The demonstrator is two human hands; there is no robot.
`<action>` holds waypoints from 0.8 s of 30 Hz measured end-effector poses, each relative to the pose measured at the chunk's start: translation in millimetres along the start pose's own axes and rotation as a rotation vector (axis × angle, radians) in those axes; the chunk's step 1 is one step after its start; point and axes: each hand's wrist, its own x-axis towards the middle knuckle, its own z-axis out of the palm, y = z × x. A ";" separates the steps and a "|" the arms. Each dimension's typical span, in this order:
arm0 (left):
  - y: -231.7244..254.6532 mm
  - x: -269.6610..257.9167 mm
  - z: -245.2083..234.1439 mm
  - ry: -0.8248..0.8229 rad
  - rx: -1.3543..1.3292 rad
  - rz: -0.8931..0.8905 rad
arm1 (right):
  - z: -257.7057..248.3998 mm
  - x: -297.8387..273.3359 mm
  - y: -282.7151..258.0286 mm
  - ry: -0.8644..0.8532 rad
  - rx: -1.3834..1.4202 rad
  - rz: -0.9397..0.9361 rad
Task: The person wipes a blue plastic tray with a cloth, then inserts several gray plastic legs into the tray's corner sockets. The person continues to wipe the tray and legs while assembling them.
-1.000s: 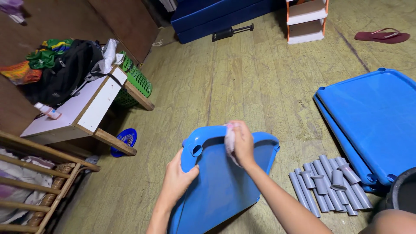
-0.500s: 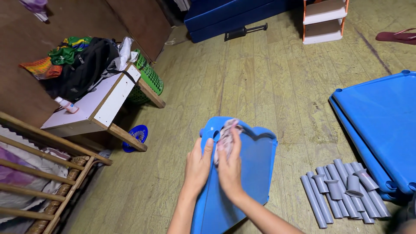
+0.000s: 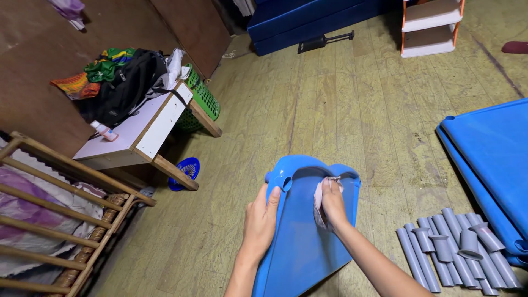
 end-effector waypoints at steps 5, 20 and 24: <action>6.3 3.0 6.8 -0.003 -0.026 0.061 | 17.9 -39.0 -55.8 0.045 -0.015 -0.350; -2.4 28.9 24.4 0.050 0.022 0.035 | 16.1 -167.7 -86.1 -0.003 -0.307 -0.927; -14.0 31.8 18.3 0.099 0.013 0.020 | 17.2 -200.5 -55.1 -0.138 -0.358 -1.055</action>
